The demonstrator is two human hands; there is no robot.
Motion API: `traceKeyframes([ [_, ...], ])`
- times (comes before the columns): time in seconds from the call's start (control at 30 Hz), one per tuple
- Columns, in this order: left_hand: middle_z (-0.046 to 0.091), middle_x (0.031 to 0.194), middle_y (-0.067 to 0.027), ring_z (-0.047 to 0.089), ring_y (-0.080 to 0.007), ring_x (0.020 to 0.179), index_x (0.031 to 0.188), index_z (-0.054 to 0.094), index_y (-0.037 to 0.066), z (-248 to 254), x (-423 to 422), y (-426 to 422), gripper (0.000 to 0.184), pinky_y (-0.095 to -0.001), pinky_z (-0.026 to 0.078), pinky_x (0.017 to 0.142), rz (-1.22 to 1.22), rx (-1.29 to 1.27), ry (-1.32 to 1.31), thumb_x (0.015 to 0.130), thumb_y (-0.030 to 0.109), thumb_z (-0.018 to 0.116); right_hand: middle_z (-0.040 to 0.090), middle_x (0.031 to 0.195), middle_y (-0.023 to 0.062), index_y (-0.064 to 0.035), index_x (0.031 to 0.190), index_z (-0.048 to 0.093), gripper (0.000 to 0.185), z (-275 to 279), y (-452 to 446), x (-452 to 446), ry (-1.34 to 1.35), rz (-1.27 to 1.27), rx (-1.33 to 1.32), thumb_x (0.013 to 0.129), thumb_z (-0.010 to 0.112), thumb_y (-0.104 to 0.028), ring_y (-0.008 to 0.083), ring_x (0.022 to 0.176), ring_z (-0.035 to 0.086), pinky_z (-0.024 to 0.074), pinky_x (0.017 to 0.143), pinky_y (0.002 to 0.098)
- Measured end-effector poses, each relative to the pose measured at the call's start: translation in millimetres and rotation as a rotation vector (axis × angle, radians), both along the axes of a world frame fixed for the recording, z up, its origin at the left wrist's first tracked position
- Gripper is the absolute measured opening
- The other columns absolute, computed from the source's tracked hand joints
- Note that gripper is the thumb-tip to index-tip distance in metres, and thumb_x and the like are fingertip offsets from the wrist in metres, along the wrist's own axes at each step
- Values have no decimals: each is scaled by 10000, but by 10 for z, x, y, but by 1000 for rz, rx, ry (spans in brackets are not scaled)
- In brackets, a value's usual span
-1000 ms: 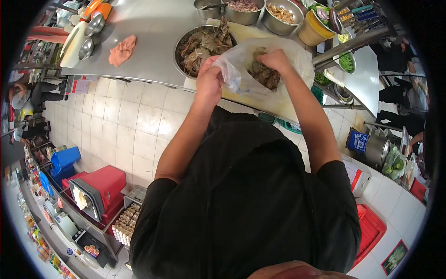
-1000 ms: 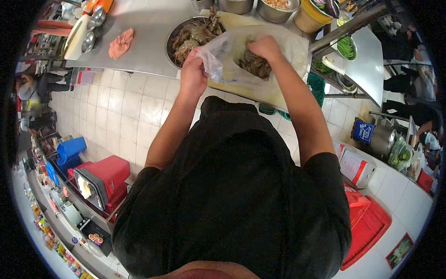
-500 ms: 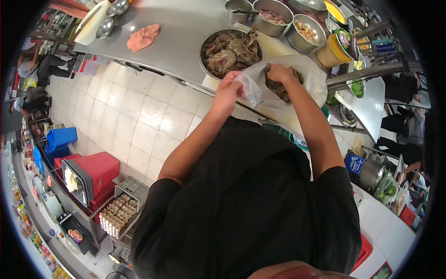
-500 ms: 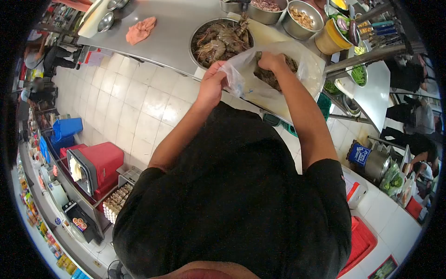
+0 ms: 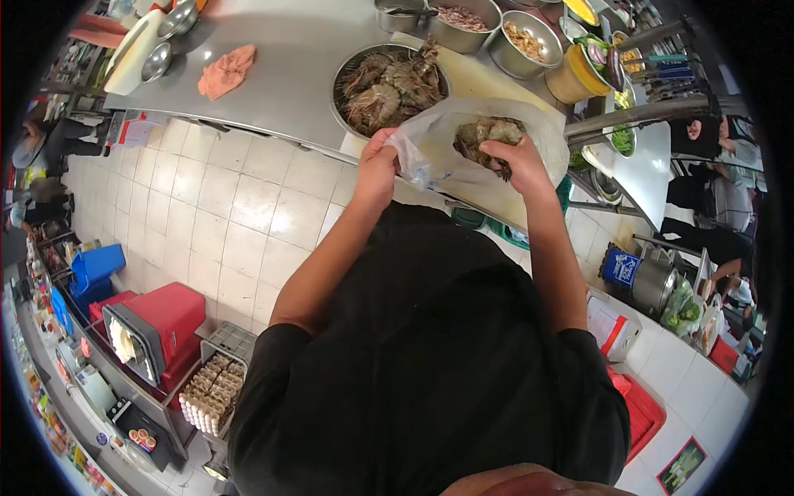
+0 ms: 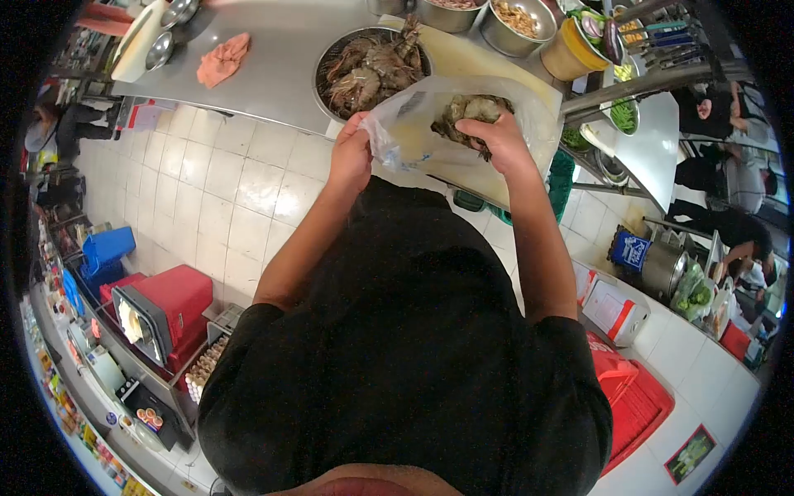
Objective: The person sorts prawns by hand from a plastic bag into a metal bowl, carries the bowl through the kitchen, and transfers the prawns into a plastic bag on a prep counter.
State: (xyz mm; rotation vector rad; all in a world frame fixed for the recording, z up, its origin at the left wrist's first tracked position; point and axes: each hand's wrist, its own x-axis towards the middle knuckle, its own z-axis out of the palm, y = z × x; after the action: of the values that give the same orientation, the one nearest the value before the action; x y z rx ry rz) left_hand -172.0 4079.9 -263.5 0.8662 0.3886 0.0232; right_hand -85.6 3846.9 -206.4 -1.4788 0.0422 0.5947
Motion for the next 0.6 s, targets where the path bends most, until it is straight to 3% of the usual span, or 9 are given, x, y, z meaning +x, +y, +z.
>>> traceKeyframes([
  [0.1,630,889,-27,582,-105,728,1027,557,57,6,-29,1,253,-247,460,648,-35,4,27,836,14,397,602,774,0,-20,1147,561,453,303,109,-3,-154,48,6,726,722,-56,76,581,495,376,512,218],
  [0.2,622,876,-23,571,-105,732,1030,552,57,-29,-67,-6,250,-246,450,653,-65,0,9,832,15,405,647,863,15,2,1054,610,359,664,414,78,-387,64,-179,731,736,-91,100,725,592,476,671,236],
  [0.23,618,870,-21,566,-104,732,1031,550,57,-50,-76,-3,249,-245,445,653,-74,-3,-4,831,16,407,661,847,51,18,1044,612,387,836,561,76,-393,66,-158,719,746,-145,130,738,609,485,690,261],
  [0.33,607,858,-17,552,-98,733,1035,549,56,-116,-131,14,250,-245,431,643,-177,39,-33,831,14,410,673,852,103,26,1041,611,448,1021,948,254,-789,174,-432,691,754,-214,174,772,633,493,724,285],
  [0.37,603,828,-10,539,-93,695,1020,557,56,-99,-141,-12,241,-239,418,618,-178,23,-16,829,6,418,673,873,150,18,1064,608,550,940,1063,382,-827,200,-520,654,745,-322,230,803,648,499,761,328],
  [0.6,604,774,-4,540,-92,649,988,573,62,-10,-207,69,216,-228,425,607,-207,49,-61,835,-4,436,655,1023,189,-33,1081,629,566,148,1877,930,-807,499,-994,651,686,-396,315,948,634,494,844,404],
])
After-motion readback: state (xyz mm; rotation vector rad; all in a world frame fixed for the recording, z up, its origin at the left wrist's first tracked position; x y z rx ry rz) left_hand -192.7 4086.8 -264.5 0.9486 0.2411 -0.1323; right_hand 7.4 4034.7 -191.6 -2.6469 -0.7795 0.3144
